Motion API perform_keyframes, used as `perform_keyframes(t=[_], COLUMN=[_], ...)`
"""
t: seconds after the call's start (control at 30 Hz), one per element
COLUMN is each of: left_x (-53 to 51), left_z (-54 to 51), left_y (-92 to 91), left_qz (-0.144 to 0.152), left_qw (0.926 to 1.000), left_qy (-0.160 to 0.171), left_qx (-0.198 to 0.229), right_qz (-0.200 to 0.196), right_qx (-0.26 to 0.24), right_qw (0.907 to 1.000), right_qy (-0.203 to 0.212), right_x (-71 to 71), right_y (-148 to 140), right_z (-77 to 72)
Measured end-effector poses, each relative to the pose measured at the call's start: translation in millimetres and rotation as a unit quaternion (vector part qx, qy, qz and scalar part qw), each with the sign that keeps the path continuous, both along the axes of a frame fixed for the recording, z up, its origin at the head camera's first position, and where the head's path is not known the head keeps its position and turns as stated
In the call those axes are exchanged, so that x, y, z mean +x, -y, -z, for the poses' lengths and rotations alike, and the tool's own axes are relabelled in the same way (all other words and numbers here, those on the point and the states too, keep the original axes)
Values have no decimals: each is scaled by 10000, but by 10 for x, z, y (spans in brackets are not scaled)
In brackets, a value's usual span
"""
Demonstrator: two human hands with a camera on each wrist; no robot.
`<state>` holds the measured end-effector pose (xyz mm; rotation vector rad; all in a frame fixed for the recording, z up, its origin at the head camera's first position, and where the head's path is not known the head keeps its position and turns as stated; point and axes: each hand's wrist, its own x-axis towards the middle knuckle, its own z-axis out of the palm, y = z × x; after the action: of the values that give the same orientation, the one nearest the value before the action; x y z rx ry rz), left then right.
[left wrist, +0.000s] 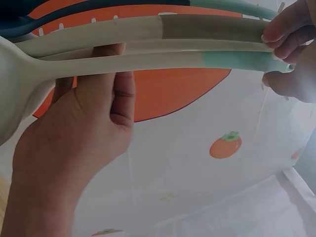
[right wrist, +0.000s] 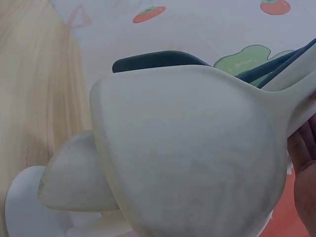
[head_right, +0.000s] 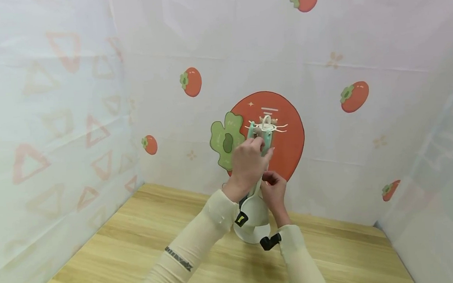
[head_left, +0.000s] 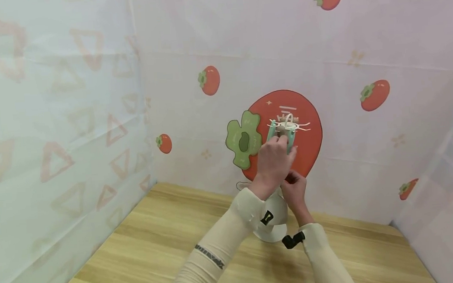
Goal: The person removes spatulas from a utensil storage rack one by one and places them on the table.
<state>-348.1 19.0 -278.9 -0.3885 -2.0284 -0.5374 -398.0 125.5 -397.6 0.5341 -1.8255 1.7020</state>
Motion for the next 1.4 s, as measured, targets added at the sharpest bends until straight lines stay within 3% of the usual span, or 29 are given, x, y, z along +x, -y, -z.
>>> perform_keyframes(t=[0.17, 0.47, 0.67, 0.93, 1.4], left_x=[1, -4, -40, -96, -114], left_z=[50, 75, 83, 129, 227], left_y=[-51, -106, -91, -72, -58], left_qz=[-251, -499, -681, -454, 180], left_qw=[9995, 9987, 9977, 9981, 9945], left_qy=[-33, -25, -6, 5, 20], left_qx=[-169, -69, -36, 415, 1030], right_qz=[-16, -31, -112, -168, -1], right_qx=[60, 12, -160, -447, -418], right_qw=[10000, 9998, 9997, 9984, 9988], right_qy=[-46, -202, 115, 314, 244], right_x=[-10, -21, -26, -23, -8], right_y=[-16, -27, -27, -6, 13], right_z=[12, 15, 7, 30, 24])
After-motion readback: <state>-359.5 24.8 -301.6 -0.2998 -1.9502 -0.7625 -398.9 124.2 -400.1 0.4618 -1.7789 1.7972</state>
